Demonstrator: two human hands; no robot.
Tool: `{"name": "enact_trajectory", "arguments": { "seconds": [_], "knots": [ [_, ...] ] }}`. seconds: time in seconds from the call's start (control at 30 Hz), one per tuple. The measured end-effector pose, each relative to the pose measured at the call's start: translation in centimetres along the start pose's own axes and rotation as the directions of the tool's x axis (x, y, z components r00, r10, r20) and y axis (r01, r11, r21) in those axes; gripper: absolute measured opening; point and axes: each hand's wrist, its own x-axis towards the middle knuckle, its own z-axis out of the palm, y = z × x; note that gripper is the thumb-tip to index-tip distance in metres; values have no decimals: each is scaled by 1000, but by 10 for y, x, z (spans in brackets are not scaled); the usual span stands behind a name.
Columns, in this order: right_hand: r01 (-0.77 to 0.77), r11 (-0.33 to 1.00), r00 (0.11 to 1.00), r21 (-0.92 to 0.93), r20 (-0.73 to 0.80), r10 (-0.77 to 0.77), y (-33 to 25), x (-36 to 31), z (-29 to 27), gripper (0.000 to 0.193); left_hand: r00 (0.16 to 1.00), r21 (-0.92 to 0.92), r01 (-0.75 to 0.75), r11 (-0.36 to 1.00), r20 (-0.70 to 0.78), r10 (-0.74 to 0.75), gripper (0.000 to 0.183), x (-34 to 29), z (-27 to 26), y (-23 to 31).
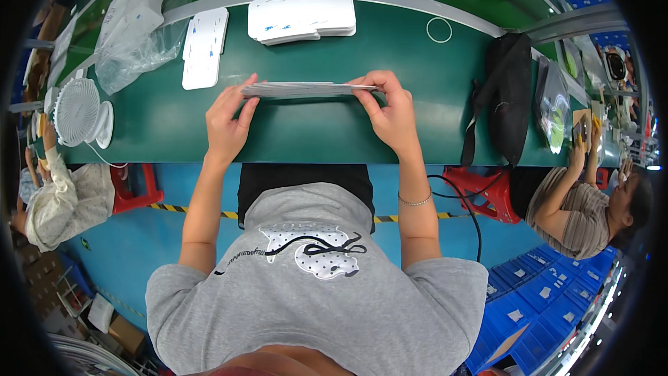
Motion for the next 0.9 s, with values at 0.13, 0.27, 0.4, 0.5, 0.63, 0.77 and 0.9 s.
{"name": "enact_trajectory", "arguments": {
  "seconds": [0.13, 0.27, 0.4, 0.5, 0.63, 0.77, 0.9],
  "knots": [
    [56, 974, 996, -219, 84, -38, -9, -5, 4, 16, 998, 102, -58, 993, 23, 56, 42, -7, 4, -3],
    [31, 969, 996, -245, 83, -11, -10, -9, 8, 18, 1000, 81, -5, 997, 16, 4, 40, -11, 5, -4],
    [38, 970, 997, -239, 80, -19, -9, -11, 9, 13, 999, 47, -31, 998, -9, 31, 41, -13, 6, -4],
    [41, 969, 997, -245, 72, -24, -7, -13, 8, 11, 999, -16, 33, 999, -15, -33, 43, -15, 3, 0],
    [58, 960, 998, -275, 53, -45, -10, -14, 9, 13, 996, -13, -47, 999, -72, 45, 41, -14, 2, 4],
    [26, 970, 999, -240, 39, -17, -11, -14, 9, 15, 994, -4, -48, 999, -95, 48, 40, -15, 4, 2],
    [59, 963, 997, -264, 63, -44, -8, -14, 7, 16, 994, -31, -47, 998, -104, 44, 37, -15, 6, 2]
  ]
}}
